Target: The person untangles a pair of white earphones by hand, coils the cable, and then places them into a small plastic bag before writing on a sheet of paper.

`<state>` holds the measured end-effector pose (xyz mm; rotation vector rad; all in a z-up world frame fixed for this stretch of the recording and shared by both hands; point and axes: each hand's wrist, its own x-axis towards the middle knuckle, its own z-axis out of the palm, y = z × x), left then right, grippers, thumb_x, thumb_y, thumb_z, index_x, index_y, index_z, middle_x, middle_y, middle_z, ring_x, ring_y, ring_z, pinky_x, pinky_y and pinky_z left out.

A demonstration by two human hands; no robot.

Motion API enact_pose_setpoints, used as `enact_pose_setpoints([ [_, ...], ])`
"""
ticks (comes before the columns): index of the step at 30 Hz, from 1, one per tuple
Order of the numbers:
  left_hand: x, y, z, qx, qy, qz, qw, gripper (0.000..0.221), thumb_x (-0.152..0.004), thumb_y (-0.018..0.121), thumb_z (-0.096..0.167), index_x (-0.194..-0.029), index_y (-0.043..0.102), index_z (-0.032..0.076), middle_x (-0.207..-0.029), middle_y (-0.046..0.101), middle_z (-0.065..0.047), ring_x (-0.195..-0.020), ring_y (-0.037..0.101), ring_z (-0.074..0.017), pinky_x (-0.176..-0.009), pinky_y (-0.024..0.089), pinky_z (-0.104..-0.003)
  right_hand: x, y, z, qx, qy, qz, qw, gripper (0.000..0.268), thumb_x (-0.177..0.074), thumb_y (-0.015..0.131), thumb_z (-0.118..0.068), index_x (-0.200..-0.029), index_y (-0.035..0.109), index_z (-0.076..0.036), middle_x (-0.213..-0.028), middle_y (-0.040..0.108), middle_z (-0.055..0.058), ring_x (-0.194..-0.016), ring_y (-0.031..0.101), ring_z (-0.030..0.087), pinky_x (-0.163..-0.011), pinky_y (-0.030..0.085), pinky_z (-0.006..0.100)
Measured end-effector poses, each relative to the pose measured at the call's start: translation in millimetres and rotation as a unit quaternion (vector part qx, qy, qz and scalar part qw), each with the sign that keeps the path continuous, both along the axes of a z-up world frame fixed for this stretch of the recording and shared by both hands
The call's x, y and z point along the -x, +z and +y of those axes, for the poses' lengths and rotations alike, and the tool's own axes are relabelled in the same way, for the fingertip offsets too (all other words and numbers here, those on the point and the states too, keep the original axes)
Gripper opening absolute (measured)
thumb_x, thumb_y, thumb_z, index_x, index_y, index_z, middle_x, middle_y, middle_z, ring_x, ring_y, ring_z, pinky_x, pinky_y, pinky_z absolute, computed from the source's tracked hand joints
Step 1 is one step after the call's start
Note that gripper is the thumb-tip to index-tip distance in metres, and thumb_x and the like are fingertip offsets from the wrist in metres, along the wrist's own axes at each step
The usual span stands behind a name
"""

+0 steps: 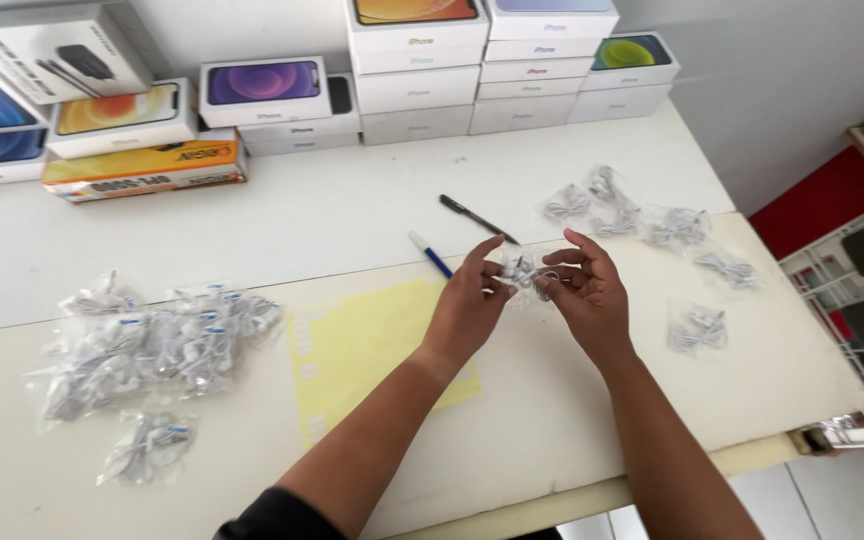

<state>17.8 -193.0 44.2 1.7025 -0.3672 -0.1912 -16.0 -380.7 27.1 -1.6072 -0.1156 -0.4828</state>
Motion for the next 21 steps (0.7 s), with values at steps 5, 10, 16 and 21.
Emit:
enact_pose_setpoints([
  [5, 23.8, 22.9, 65.2, 0.000, 0.103, -0.003, 0.995, 0.066, -0.091, 0.072, 0.011, -0.151, 0.043, 0.009, -0.123, 0.060, -0.019, -0.111, 0.064, -0.0288, -0.097, 0.058, -0.035, -6.0, 32.0, 59.4, 0.058, 0.027, -0.049, 0.997, 0.064, -0.086, 0.075, 0.009, -0.146, 0.053, 0.000, -0.102, 0.068, 0.014, -0.094, 0.073, 0.022, -0.082, 0.062, 0.032],
  [10, 32.9, 25.6, 112.0, 0.046, 0.132, 0.028, 0.990, 0.048, -0.096, 0.071, 0.021, -0.139, 0.057, 0.005, -0.131, 0.063, -0.019, -0.128, 0.061, -0.0352, -0.105, 0.056, -0.040, -30.0, 15.1, 116.9, 0.305, -0.033, -0.226, 0.925, 0.047, -0.090, 0.078, -0.001, -0.136, 0.067, 0.000, -0.102, 0.074, 0.011, -0.093, 0.072, 0.028, -0.084, 0.061, 0.038],
  [16, 22.0, 4.0, 139.1, 0.115, 0.139, 0.017, 0.983, 0.057, -0.099, 0.066, 0.017, -0.148, 0.043, -0.004, -0.134, 0.060, -0.027, -0.126, 0.060, -0.0438, -0.104, 0.055, -0.050, -30.1, -26.4, 157.7, 0.360, 0.062, -0.329, 0.871, 0.059, -0.084, 0.082, -0.016, -0.136, 0.060, -0.001, -0.122, 0.070, 0.016, -0.111, 0.070, 0.034, -0.096, 0.057, 0.045],
  [21, -11.7, -79.4, 161.7, 0.211, 0.170, 0.044, 0.961, 0.042, -0.107, 0.052, 0.013, -0.146, 0.049, -0.004, -0.132, 0.065, -0.020, -0.121, 0.062, -0.0243, -0.104, 0.055, -0.045, -33.4, -22.0, 131.4, 0.419, 0.140, -0.129, 0.888, 0.030, -0.093, 0.072, -0.023, -0.120, 0.065, -0.011, -0.115, 0.071, 0.008, -0.121, 0.066, 0.031, -0.104, 0.051, 0.047],
])
